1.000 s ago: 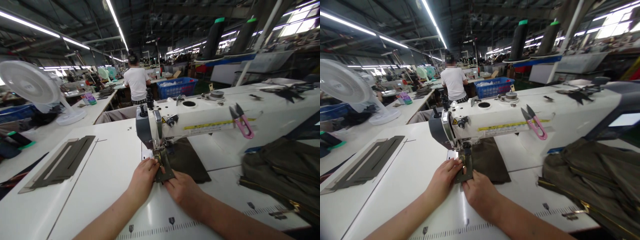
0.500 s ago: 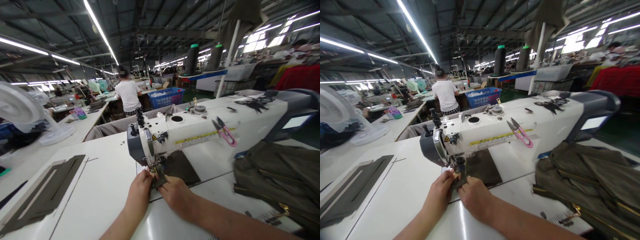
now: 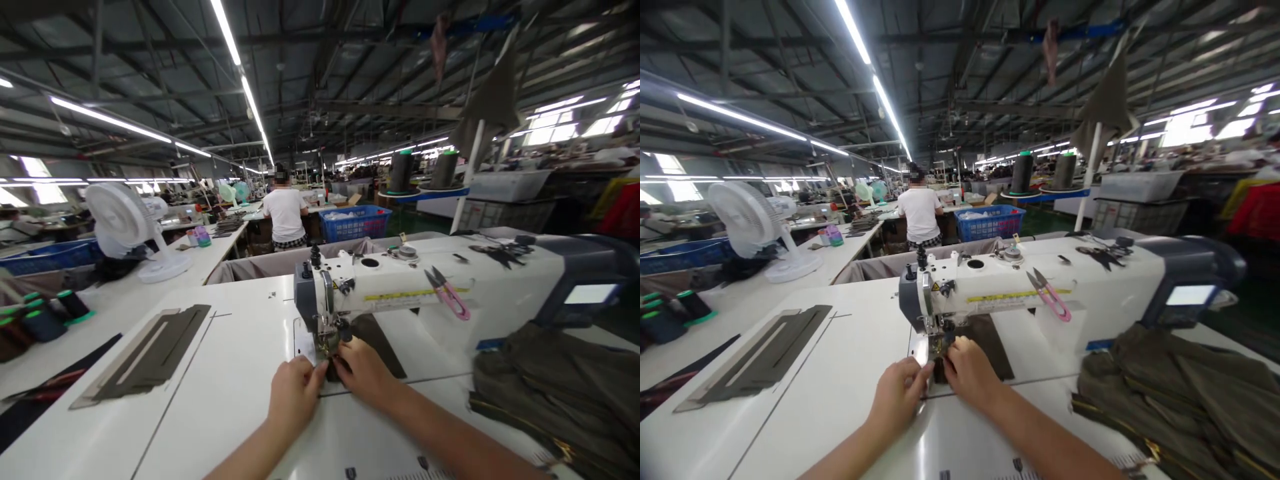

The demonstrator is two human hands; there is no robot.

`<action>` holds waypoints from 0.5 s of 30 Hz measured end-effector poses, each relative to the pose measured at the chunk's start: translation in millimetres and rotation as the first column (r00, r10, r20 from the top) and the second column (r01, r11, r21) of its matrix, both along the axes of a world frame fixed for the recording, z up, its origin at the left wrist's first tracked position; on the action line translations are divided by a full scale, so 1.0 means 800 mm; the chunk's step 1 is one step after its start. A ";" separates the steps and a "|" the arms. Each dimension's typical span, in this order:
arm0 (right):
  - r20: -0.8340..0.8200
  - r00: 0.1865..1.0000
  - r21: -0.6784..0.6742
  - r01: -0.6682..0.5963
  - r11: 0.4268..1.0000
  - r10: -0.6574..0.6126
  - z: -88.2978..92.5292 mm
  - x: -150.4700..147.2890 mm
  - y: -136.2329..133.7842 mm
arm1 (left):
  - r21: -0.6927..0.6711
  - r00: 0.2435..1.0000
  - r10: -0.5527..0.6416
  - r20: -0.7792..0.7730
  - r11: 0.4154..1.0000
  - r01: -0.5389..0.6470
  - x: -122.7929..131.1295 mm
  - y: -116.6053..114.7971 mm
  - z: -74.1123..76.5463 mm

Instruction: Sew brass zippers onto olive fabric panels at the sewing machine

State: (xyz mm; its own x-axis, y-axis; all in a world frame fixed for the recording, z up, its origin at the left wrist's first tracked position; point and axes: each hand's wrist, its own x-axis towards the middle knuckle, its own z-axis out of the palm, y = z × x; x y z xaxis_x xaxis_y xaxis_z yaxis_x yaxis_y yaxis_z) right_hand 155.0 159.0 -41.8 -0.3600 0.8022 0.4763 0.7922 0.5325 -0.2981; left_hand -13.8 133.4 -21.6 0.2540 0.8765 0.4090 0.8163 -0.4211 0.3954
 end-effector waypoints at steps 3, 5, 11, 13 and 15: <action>0.012 1.000 -0.019 -0.002 1.000 0.002 0.001 -0.002 0.007 | 0.173 0.977 -0.211 0.008 0.963 0.207 -0.001 -0.005 -0.008; 0.004 1.000 -0.030 0.026 0.999 -0.026 0.000 -0.002 0.010 | 0.257 0.940 -0.332 -0.077 0.904 0.341 -0.001 -0.004 -0.015; -0.048 0.987 -0.083 0.146 0.986 -0.151 -0.007 -0.002 0.019 | 0.320 0.850 -0.357 -0.387 0.813 0.487 0.006 0.009 -0.019; -0.050 0.982 -0.098 0.177 0.979 -0.183 -0.007 -0.004 0.020 | 0.304 0.836 -0.336 -0.433 0.819 0.487 0.008 0.011 -0.015; -0.052 0.978 -0.105 0.195 0.975 -0.201 -0.006 -0.006 0.019 | 0.283 0.835 -0.337 -0.435 0.829 0.482 0.009 0.012 -0.012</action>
